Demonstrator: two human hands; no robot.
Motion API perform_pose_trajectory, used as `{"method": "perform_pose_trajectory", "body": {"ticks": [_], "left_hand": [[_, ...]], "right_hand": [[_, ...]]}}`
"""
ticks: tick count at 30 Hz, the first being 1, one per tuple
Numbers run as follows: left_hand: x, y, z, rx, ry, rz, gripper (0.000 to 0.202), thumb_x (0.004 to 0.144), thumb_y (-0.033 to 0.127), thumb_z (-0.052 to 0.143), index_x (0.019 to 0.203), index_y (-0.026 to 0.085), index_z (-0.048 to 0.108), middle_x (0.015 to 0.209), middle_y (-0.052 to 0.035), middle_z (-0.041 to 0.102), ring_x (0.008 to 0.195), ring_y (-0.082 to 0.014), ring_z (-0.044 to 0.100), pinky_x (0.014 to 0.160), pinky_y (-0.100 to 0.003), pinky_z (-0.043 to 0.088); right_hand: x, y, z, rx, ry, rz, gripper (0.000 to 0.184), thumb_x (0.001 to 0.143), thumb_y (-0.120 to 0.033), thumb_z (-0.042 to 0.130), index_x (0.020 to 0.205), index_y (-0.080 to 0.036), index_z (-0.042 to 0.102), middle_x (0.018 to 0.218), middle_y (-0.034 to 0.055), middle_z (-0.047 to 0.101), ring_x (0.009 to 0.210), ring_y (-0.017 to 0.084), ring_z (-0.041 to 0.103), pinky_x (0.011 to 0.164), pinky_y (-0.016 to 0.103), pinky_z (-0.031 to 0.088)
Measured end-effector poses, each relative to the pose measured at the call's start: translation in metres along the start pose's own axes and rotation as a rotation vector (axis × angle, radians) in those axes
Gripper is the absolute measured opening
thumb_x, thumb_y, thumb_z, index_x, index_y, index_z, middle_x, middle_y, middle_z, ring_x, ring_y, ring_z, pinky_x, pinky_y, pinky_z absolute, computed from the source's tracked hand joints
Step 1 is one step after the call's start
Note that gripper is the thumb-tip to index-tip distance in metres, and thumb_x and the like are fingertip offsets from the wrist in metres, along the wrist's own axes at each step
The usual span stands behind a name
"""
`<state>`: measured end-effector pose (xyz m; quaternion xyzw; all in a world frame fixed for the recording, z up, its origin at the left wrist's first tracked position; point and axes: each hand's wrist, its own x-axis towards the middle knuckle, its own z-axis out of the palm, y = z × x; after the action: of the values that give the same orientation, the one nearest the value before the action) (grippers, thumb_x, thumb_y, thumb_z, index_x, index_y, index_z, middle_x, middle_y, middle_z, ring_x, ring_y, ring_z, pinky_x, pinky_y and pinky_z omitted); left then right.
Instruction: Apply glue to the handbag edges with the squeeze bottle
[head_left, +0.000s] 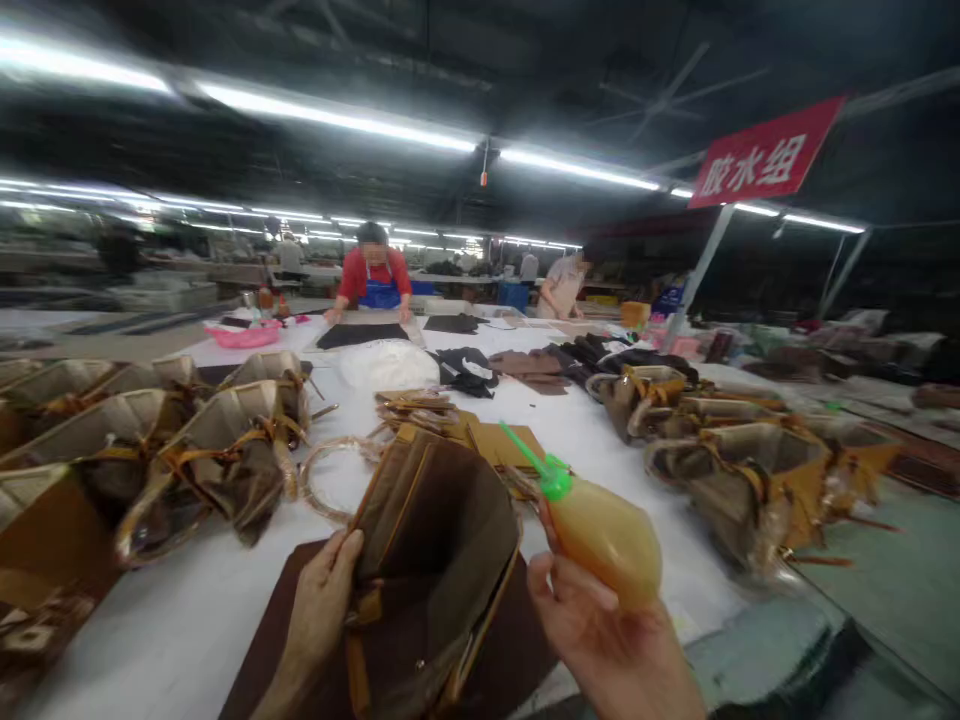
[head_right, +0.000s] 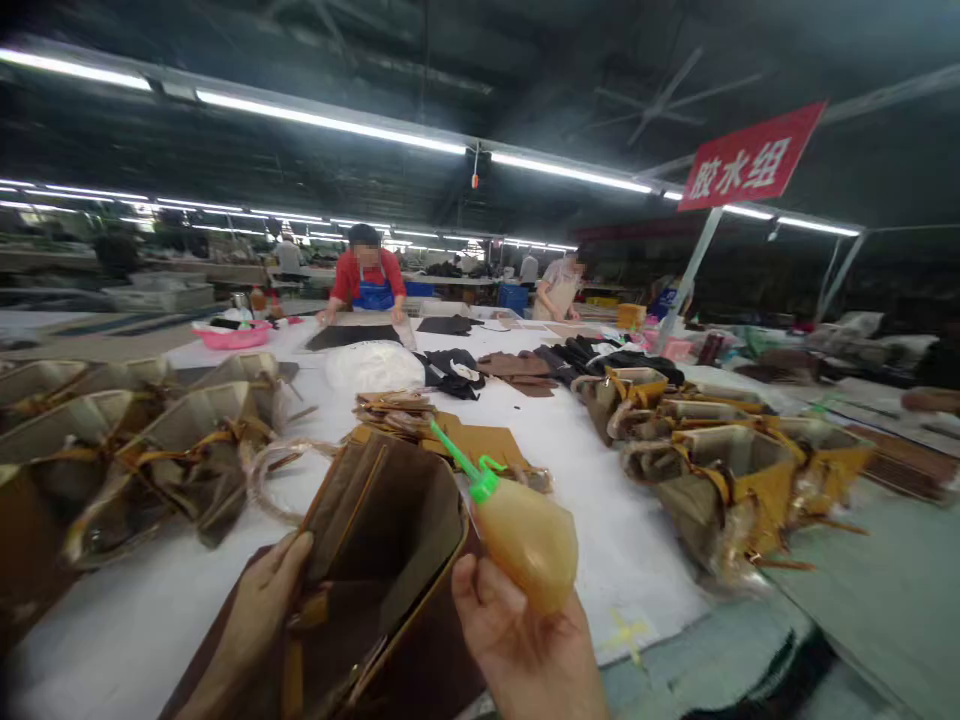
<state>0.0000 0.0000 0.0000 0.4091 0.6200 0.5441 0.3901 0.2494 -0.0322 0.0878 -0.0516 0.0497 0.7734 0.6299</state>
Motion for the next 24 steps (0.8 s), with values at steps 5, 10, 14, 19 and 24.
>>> {"method": "perform_pose_trajectory", "body": {"ticks": [5,10,14,19,24], "left_hand": [[-0.004,-0.009,0.002,-0.088,0.007,-0.080,0.048,0.072,0.055,0.054,0.097,0.014,0.057,0.081,-0.0018,0.063,0.081,-0.0213,0.062,0.064,-0.025,0.054],[-0.010,-0.017,0.002,-0.131,0.051,-0.197,0.055,0.067,0.056,0.056,0.104,0.016,0.055,0.073,-0.0017,0.065,0.060,-0.0208,0.063,0.032,-0.021,0.042],[-0.009,-0.025,-0.002,-0.158,0.083,-0.187,0.049,0.069,0.052,0.057,0.102,0.016,0.056,0.073,-0.0011,0.066,0.058,-0.0198,0.063,0.037,-0.023,0.046],[-0.006,-0.036,-0.005,-0.218,0.050,-0.161,0.045,0.070,0.048,0.059,0.102,0.016,0.056,0.082,-0.0011,0.067,0.072,-0.0215,0.063,0.057,-0.028,0.054],[-0.007,-0.039,-0.011,-0.206,-0.035,-0.187,0.042,0.074,0.050,0.055,0.099,0.017,0.057,0.080,-0.0024,0.066,0.074,-0.0213,0.063,0.060,-0.028,0.052]], "right_hand": [[0.013,0.007,0.014,-0.120,-0.082,-0.010,0.040,0.066,-0.013,0.075,0.102,-0.026,0.066,0.101,0.0038,0.067,0.046,0.007,0.048,0.079,0.043,0.048],[0.032,0.023,0.013,-0.155,-0.149,0.061,0.034,0.069,-0.012,0.070,0.101,-0.021,0.066,0.105,0.0081,0.065,0.049,0.007,0.047,0.081,0.042,0.046],[0.039,0.039,0.017,-0.179,-0.150,0.113,0.017,0.068,-0.013,0.071,0.083,-0.020,0.068,0.093,0.0023,0.067,0.048,0.006,0.045,0.083,0.042,0.045],[0.047,0.053,0.024,-0.259,-0.140,0.109,0.012,0.061,-0.012,0.076,0.070,-0.016,0.068,0.066,-0.0023,0.064,0.047,0.007,0.045,0.083,0.043,0.045],[0.050,0.059,0.018,-0.284,-0.103,0.095,0.015,0.062,-0.019,0.079,0.074,-0.017,0.070,0.067,-0.0003,0.067,0.049,0.009,0.047,0.092,0.053,0.037]]}}
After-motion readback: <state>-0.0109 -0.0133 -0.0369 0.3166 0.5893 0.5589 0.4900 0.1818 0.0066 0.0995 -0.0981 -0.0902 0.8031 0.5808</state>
